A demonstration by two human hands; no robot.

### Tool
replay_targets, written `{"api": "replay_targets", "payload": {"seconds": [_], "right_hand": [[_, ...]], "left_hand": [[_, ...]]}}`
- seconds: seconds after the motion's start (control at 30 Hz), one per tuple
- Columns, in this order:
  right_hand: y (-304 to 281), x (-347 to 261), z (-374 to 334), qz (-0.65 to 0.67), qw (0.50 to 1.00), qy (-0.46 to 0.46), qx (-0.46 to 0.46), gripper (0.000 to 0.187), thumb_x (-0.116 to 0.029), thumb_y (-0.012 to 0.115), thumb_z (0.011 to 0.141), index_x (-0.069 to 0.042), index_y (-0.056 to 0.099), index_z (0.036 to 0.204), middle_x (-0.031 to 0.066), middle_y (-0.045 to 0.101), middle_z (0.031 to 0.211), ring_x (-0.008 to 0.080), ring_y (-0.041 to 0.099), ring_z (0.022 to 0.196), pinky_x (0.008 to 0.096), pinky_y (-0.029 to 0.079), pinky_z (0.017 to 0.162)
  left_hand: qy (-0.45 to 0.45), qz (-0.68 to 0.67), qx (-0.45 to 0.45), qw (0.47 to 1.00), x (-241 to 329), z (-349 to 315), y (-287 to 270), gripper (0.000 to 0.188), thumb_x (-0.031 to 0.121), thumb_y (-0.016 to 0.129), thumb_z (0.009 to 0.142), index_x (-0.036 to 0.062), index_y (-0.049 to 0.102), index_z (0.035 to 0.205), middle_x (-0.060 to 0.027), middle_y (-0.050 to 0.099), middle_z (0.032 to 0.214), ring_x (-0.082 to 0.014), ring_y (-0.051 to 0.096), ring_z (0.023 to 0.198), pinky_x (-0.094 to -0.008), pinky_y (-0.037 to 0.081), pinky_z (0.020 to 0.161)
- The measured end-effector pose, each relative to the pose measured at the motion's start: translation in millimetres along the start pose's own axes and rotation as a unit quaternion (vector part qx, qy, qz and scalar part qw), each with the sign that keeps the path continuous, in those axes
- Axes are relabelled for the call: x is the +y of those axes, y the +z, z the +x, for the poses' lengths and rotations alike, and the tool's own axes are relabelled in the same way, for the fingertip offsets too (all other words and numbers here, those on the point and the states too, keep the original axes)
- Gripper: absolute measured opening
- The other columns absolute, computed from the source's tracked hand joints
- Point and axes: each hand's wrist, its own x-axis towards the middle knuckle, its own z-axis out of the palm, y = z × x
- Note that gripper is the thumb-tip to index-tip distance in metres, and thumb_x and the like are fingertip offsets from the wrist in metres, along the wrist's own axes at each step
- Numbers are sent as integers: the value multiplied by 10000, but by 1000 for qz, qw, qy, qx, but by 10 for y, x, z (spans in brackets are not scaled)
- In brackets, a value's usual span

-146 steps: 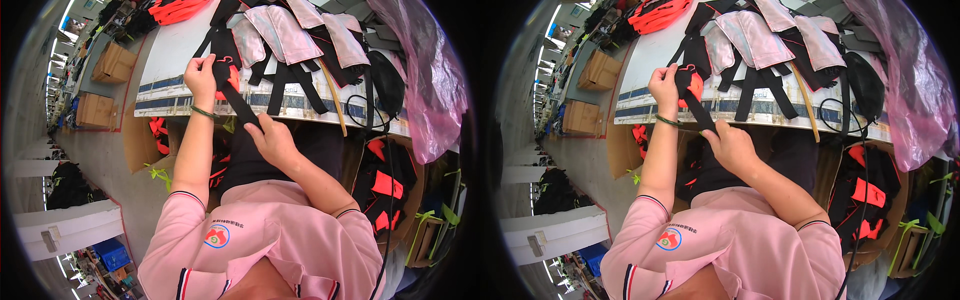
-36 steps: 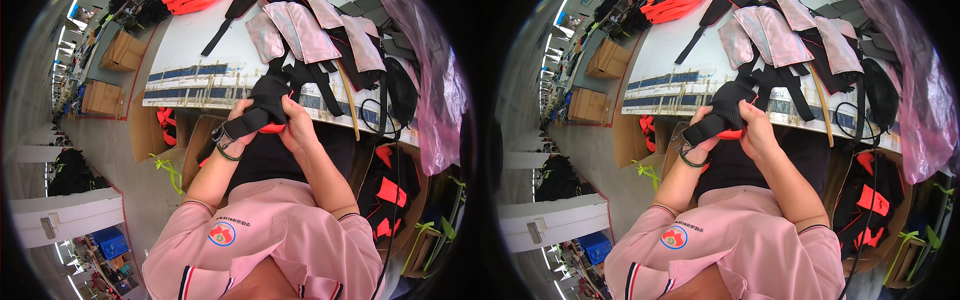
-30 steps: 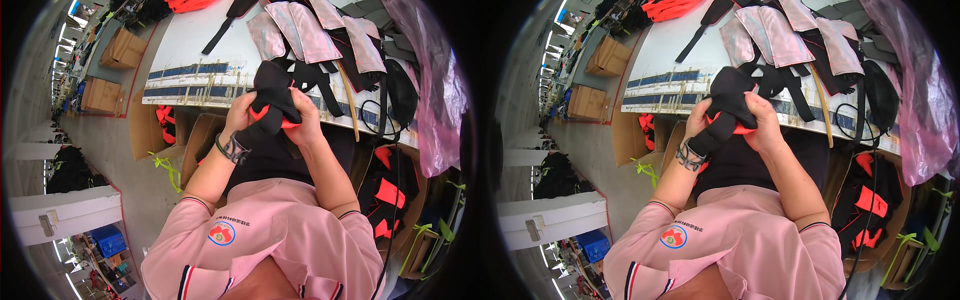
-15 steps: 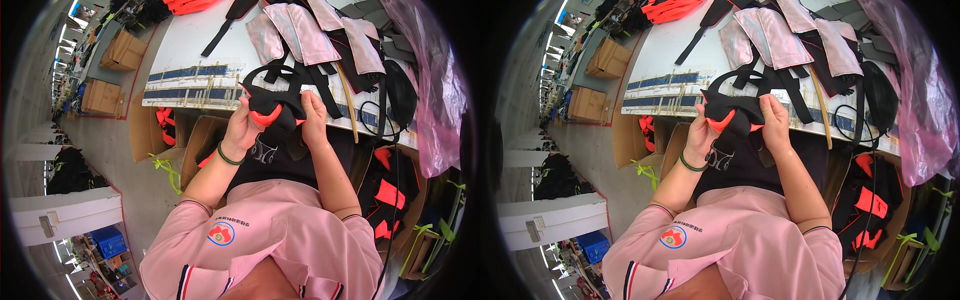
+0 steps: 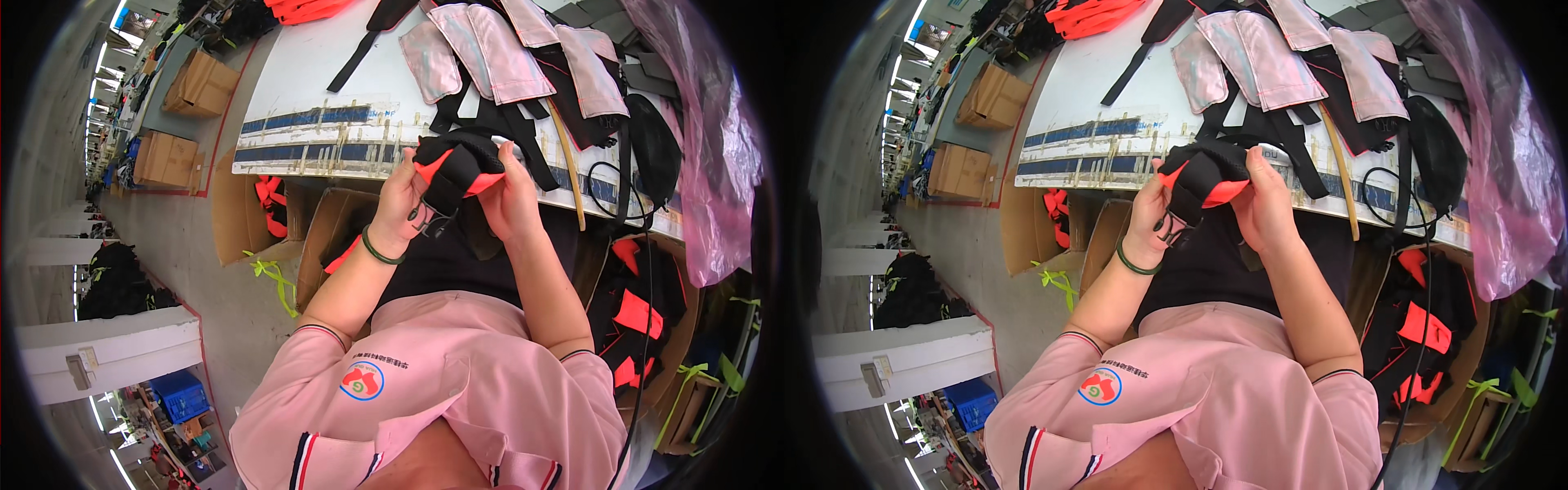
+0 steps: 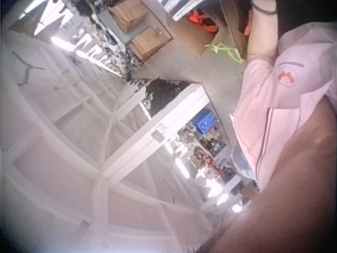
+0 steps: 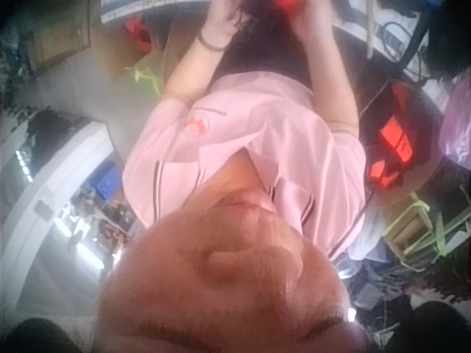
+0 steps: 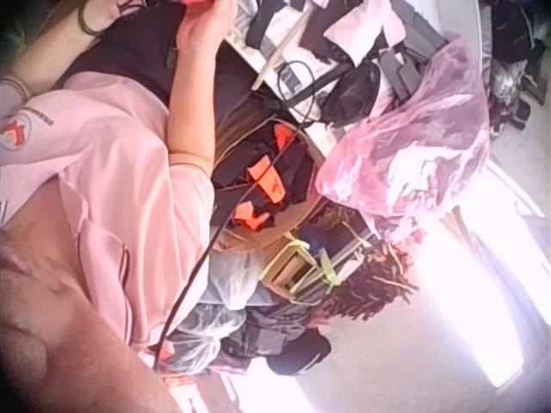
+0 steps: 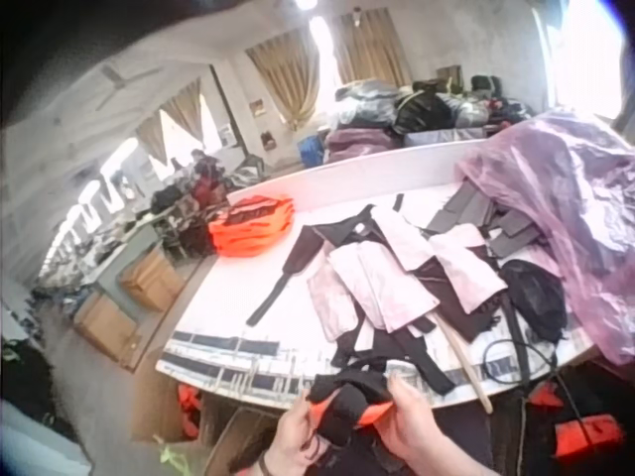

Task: Assembling components of sports or safety gear by inserting padding and adjusting straps.

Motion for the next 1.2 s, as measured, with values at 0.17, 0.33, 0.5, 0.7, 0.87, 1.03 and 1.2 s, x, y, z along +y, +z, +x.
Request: {"api": "replay_targets", "payload": {"seconds": [0.17,0.33,0.5,0.7,0.87,1.03,1.2], "right_hand": [[-256,85,2,-44,997,62,-10,358,-340,385,1006,-28,558,982,90,639,847,185,627,694,359,523,642],[-215,59,-7,-81,995,38,41,328,-295,384,1010,-16,553,976,93,639,884,198,639,756,377,533,699],[-214,12,59,25,999,-10,46,301,-259,383,1011,-9,551,998,101,633,961,218,629,889,381,505,831],[-365,39,199,60,998,-15,3,252,-260,469,978,-33,578,988,79,632,971,190,612,914,337,480,837],[-250,160,130,-145,989,-40,-15,396,-404,443,977,-38,561,1069,85,619,1040,172,587,956,343,434,887],[-137,299,-111,-134,990,8,-46,651,-538,417,944,-61,308,1373,91,522,1239,186,482,1136,376,359,962],[-25,417,-56,-253,960,-119,-30,569,-122,619,891,-47,306,1360,80,549,1143,169,555,1009,299,461,873]], "left_hand": [[-3,-3,23,1000,-4,21,-12,484,409,346,997,29,490,1259,-122,593,1207,-229,602,1075,-361,499,909],[-16,-48,-45,998,-19,17,-155,524,410,359,989,-29,508,1235,-152,595,1205,-257,577,1120,-397,446,982],[-1,-44,-36,998,-59,-17,-122,525,412,338,999,-12,480,1273,-130,598,1204,-243,613,1046,-359,496,893],[35,0,45,998,-90,14,45,504,401,374,991,-3,477,1274,-129,579,1223,-245,565,1115,-372,433,976],[99,70,58,991,-6,140,134,409,333,445,979,20,494,1237,-107,591,1175,-223,576,1072,-365,440,950],[217,104,112,964,17,200,196,274,251,527,953,34,542,1119,-88,606,1099,-186,596,969,-335,471,871],[241,217,126,938,-44,178,-180,158,195,568,934,46,541,979,-94,579,1080,-155,559,945,-313,447,830]]}}
